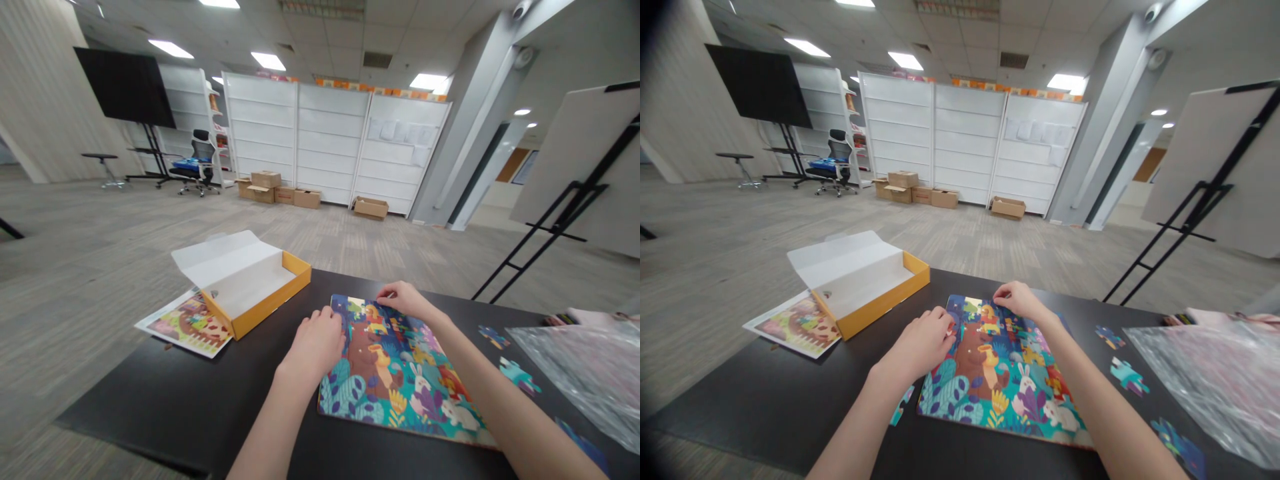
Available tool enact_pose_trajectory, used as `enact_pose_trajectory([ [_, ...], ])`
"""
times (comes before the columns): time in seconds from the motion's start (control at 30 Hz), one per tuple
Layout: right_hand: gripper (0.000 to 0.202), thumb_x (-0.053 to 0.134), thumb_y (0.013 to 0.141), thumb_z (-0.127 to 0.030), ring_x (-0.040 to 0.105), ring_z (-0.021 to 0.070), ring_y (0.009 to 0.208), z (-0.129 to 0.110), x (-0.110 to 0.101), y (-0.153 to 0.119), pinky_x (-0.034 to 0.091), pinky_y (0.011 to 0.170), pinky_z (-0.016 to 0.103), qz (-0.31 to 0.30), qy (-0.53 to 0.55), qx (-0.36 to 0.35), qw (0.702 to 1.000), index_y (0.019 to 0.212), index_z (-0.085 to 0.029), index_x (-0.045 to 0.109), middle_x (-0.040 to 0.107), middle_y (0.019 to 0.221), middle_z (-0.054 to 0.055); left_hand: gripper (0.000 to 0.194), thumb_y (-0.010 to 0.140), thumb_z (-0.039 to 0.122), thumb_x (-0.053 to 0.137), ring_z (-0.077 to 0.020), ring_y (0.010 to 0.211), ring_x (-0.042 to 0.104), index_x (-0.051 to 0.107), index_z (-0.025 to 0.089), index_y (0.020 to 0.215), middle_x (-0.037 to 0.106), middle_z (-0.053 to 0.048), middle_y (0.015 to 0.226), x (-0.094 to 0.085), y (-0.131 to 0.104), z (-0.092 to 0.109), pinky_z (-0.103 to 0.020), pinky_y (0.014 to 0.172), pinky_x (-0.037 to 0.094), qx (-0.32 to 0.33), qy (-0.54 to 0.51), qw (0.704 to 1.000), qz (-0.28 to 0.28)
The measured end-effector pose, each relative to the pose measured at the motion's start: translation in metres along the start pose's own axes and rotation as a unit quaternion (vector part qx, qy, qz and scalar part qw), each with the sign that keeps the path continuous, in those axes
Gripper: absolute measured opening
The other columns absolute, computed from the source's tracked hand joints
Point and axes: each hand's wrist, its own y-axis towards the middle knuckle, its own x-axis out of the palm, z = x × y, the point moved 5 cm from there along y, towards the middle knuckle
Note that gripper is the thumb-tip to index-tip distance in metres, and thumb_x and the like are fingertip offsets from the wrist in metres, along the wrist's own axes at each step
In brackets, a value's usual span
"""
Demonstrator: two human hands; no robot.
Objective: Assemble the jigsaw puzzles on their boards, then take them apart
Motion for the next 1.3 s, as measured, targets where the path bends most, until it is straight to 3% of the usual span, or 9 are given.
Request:
enact_pose_trajectory([
  [0.1, 0.022, 0.064, 0.082, -0.034, 0.07, 0.0203, 0.077, -0.003, -0.006, -0.003, 0.051, 0.071, 0.028, -0.011, -0.008, -0.009, 1.0, 0.09, -0.02, 0.079, 0.078, 0.089, 0.005, 0.023, 0.094, 0.028, 0.048, -0.0301, 0.104, 0.063, 0.065, 0.016, 0.105, 0.063, -0.013, 0.113, 0.001, 0.002, 0.001, -0.043, 0.085, 0.054, -0.002, 0.0, 1.0, 0.002],
  [0.3, 0.036, 0.077, 0.072, -0.036, 0.068, 0.0242, 0.089, -0.014, -0.008, -0.009, 0.05, 0.077, 0.031, -0.09, -0.025, -0.049, 0.994, 0.104, -0.02, 0.079, 0.077, 0.096, 0.007, 0.023, 0.095, 0.027, 0.048, -0.0303, 0.105, 0.063, 0.065, 0.015, 0.106, 0.063, -0.013, 0.114, 0.001, 0.001, 0.001, -0.043, 0.086, 0.054, -0.004, -0.002, 1.0, -0.002],
  [0.9, 0.04, 0.074, 0.072, -0.033, 0.069, 0.0259, 0.096, -0.014, -0.003, -0.009, 0.051, 0.085, 0.033, -0.097, -0.03, -0.044, 0.994, 0.108, -0.017, 0.077, 0.077, 0.106, 0.009, 0.023, 0.094, 0.027, 0.049, -0.0312, 0.107, 0.063, 0.064, 0.015, 0.107, 0.063, -0.014, 0.115, 0.001, 0.001, 0.003, -0.044, 0.086, 0.055, -0.001, 0.002, 1.0, -0.001],
  [1.3, 0.035, 0.074, 0.074, -0.029, 0.07, 0.0241, 0.094, -0.018, -0.002, -0.011, 0.052, 0.082, 0.029, -0.093, -0.075, -0.028, 0.992, 0.108, -0.022, 0.079, 0.078, 0.104, 0.006, 0.023, 0.095, 0.028, 0.048, -0.0289, 0.107, 0.062, 0.064, 0.017, 0.108, 0.062, -0.012, 0.116, 0.001, 0.002, 0.0, -0.041, 0.086, 0.053, -0.004, 0.0, 1.0, -0.018],
])
